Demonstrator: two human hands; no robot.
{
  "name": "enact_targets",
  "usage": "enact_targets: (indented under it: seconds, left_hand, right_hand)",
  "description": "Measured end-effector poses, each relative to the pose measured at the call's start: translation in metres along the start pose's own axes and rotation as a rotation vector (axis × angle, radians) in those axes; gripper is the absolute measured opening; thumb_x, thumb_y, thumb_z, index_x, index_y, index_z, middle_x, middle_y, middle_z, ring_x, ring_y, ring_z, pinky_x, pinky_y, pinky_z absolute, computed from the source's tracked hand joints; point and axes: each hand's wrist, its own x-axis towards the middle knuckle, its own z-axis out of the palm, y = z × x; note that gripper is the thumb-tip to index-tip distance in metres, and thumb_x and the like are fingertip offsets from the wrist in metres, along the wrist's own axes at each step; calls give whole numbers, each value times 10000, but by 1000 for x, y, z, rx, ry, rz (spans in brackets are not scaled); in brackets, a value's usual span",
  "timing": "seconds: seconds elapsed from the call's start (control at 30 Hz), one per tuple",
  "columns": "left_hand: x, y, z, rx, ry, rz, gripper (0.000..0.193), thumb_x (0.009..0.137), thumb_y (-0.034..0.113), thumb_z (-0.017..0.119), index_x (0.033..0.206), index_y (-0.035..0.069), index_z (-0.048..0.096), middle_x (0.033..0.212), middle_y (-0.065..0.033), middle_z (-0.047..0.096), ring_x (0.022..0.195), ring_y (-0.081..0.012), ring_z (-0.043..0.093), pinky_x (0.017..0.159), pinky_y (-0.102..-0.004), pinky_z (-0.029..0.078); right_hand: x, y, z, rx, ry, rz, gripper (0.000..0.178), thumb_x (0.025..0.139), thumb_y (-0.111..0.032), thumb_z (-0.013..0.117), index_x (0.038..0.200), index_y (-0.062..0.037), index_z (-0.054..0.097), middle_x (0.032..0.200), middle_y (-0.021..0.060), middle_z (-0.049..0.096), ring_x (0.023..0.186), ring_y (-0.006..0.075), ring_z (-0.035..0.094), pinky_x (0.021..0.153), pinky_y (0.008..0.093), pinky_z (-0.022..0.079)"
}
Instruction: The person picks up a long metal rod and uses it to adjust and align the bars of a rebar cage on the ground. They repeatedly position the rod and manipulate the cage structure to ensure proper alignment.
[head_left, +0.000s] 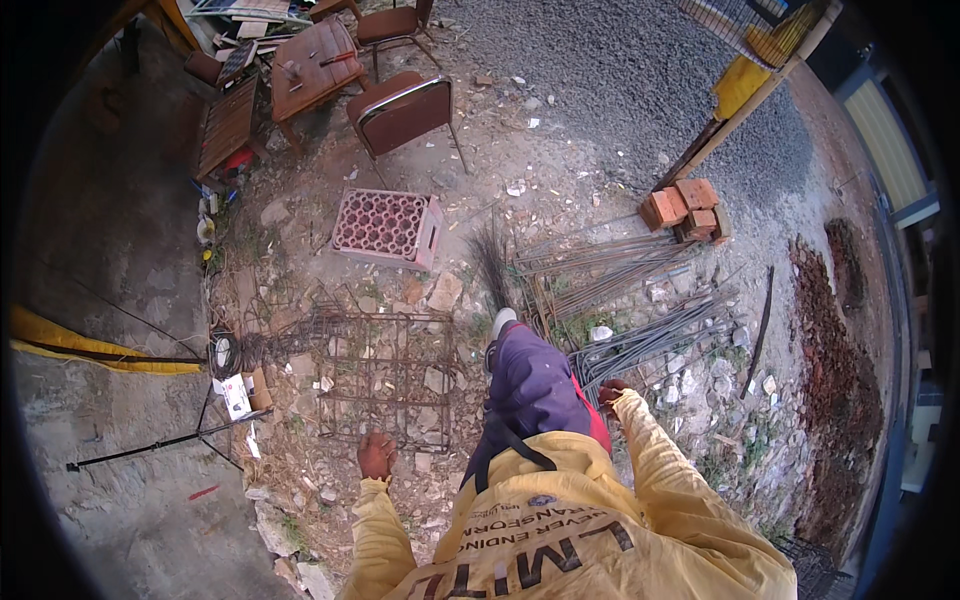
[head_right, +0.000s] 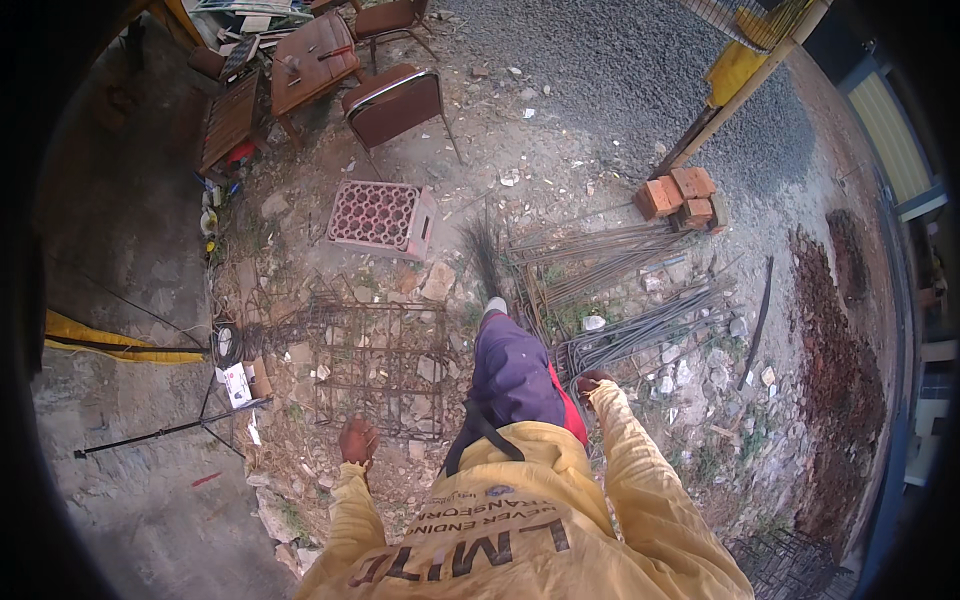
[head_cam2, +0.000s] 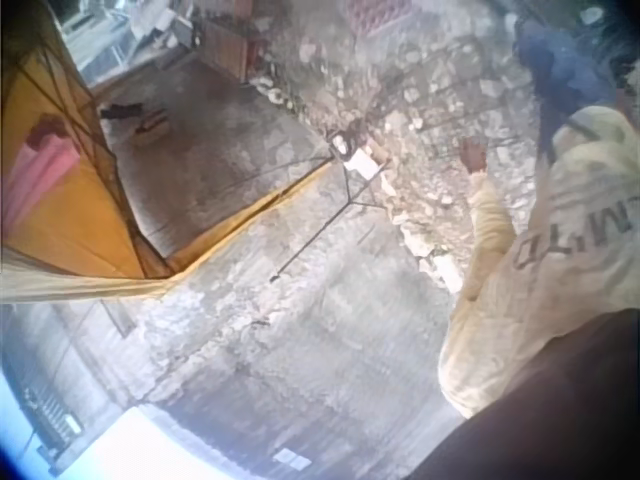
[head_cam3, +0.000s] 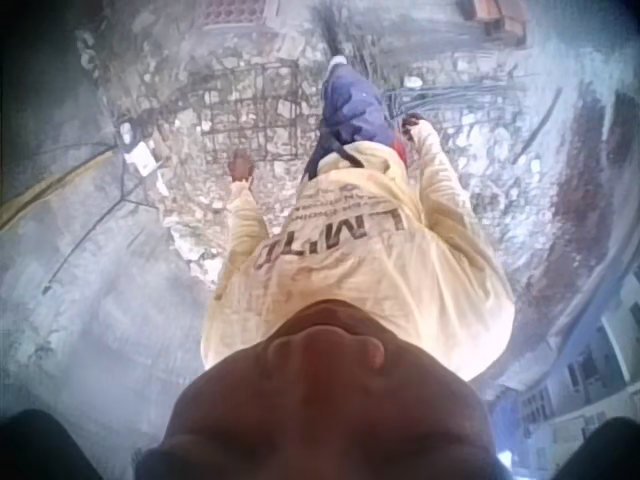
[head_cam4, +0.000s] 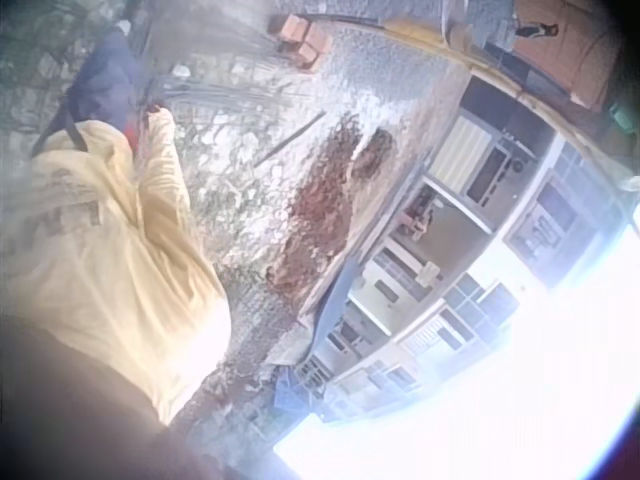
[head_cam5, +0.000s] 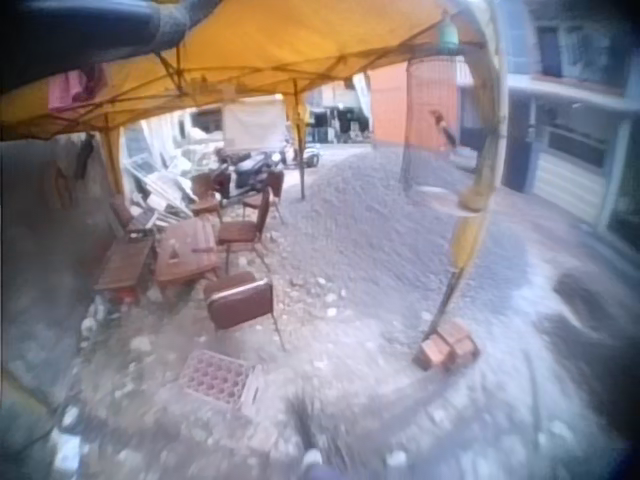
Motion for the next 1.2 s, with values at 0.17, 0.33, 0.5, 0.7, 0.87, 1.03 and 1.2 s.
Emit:
enact_targets:
  seconds: [0.17, 0.33, 0.5, 0.7, 0.87, 1.03, 1.2]
  left_hand:
    - [38, -68, 79, 235, -289, -342, 260, 927, 316, 634, 1145, 185, 582, 910, 2, 633, 747, -170, 620, 556, -302, 480]
    - [109, -49, 99, 640, -540, -345, 262, 948, 333, 576, 1167, 190, 580, 968, -13, 629, 773, -192, 618, 553, -328, 464]
    - [231, 139, 73, 157, -492, -345, 276, 969, 350, 517, 1188, 194, 578, 1026, -29, 624, 800, -215, 616, 550, -355, 448]
    - [203, 297, 331, 361, -400, 97, 375, 947, 346, 628, 1249, 135, 557, 1041, -20, 634, 829, -155, 616, 647, -293, 484]
    - [196, 340, 459, 730, -610, 287, 378, 950, 310, 633, 1236, 70, 570, 998, -18, 637, 804, -111, 601, 650, -248, 470]
    - [345, 326, 538, 882, -930, 167, 364, 912, 220, 645, 1232, 59, 575, 862, -36, 634, 651, -110, 570, 545, -266, 466]
    - [424, 322, 650, 1416, -1021, 414, 297, 895, 202, 640, 1105, -9, 635, 874, -86, 659, 746, -168, 619, 659, -317, 502]
  right_hand:
    - [82, 70, -95, 834, -814, 21, 273, 958, -340, 447, 1019, -127, 606, 951, 55, 589, 879, 331, 558, 634, 539, 422]
    - [128, 87, -82, 370, 37, 446, 487, 928, -447, 432, 1343, -203, 511, 1332, 141, 559, 1199, 375, 531, 833, 617, 462]
    - [147, -43, 68, 306, -54, 218, 198, 912, -303, 609, 1024, -146, 652, 984, 44, 664, 961, 212, 615, 832, 416, 495]
    - [139, -133, 71, 582, 226, 22, 376, 905, -237, 672, 1249, -117, 577, 851, 33, 649, 572, 169, 578, 500, 342, 422]
    - [150, -125, 67, 643, 397, 88, 407, 869, -344, 716, 1209, -159, 587, 895, 49, 689, 681, 222, 682, 604, 403, 523]
    - [129, -79, 100, 1017, 666, 132, 320, 870, -306, 712, 1129, -175, 577, 891, 41, 678, 687, 228, 664, 572, 401, 512]
    - [144, -6, 208, 1278, 829, 412, 297, 896, -288, 654, 1176, -209, 590, 821, 74, 685, 682, 274, 665, 540, 453, 488]
